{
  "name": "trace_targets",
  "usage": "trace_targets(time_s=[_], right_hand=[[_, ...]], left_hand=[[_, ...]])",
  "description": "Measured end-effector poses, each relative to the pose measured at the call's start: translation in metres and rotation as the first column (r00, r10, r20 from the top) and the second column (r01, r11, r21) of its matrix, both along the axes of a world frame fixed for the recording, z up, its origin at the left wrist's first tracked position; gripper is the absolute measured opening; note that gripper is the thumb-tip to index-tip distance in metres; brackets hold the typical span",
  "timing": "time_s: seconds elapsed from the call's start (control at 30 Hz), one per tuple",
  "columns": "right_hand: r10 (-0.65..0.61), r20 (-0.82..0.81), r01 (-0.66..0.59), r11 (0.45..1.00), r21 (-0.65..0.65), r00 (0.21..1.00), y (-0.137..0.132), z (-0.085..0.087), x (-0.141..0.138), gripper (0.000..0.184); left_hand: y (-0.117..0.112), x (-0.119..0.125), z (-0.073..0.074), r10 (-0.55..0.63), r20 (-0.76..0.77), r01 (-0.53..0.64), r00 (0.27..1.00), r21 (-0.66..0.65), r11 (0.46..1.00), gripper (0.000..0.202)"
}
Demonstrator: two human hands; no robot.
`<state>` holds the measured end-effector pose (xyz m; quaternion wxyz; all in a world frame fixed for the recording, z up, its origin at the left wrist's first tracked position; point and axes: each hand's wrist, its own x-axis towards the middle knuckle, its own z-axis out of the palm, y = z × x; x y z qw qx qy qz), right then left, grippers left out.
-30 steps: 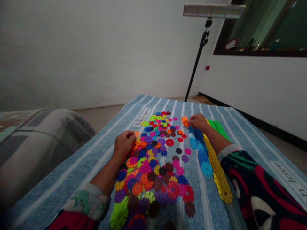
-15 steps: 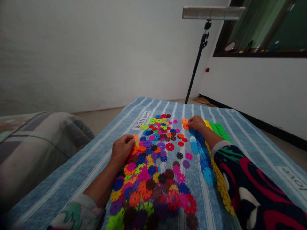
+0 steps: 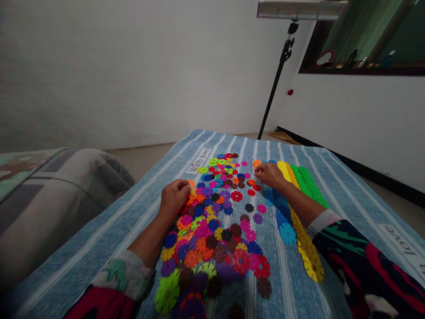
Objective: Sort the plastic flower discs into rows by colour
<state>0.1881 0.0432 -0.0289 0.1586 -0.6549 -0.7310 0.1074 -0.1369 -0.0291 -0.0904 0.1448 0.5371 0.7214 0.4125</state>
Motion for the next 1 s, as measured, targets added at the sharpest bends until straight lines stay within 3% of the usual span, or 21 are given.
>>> trace_targets(time_s=[0.13,0.3,0.37,0.5,0.57,0.67,0.87,1.0], right_hand=[[0.212,-0.035,-0.213,0.977,-0.024,0.977,-0.047,0.001,-0.028,0.019],[0.435,-0.194,-0.458,0.884,-0.097,0.879,-0.116,0.003,-0.063,0.016],[0.513,-0.269,-0.562,0.813,-0.152,0.815,-0.144,0.004,-0.074,0.016],[0.699,-0.335,-0.774,0.589,-0.231,0.632,-0.188,0.007,-0.091,0.016],[0.787,-0.271,-0.83,0.497,-0.252,0.553,-0.202,0.008,-0.098,0.015],[0.877,-0.098,-0.852,0.423,-0.309,0.471,-0.216,0.009,-0.107,0.015],[0.905,0.134,-0.843,0.424,-0.329,0.403,-0.228,0.002,-0.116,0.019],[0.849,0.197,-0.775,0.529,-0.346,0.491,-0.22,-0.008,-0.109,0.027]], left_hand=[[0.001,0.003,-0.002,-0.01,-0.013,0.01,1.0,0.007,1.0,0.028],[0.003,0.005,-0.003,-0.011,-0.012,0.011,1.0,-0.006,1.0,0.03],[0.003,0.006,-0.002,-0.013,-0.019,0.012,1.0,-0.012,1.0,0.03],[0.002,0.009,0.0,-0.009,-0.032,0.009,0.999,-0.021,1.0,0.03],[0.002,0.01,0.001,-0.009,-0.038,0.008,0.999,-0.026,1.0,0.03],[0.002,0.009,0.001,-0.023,-0.043,0.022,0.999,-0.024,0.999,0.029],[0.003,0.008,-0.002,-0.03,-0.035,0.03,0.999,-0.009,1.0,0.028],[0.004,0.008,-0.003,-0.026,-0.025,0.026,0.999,-0.013,1.0,0.028]])
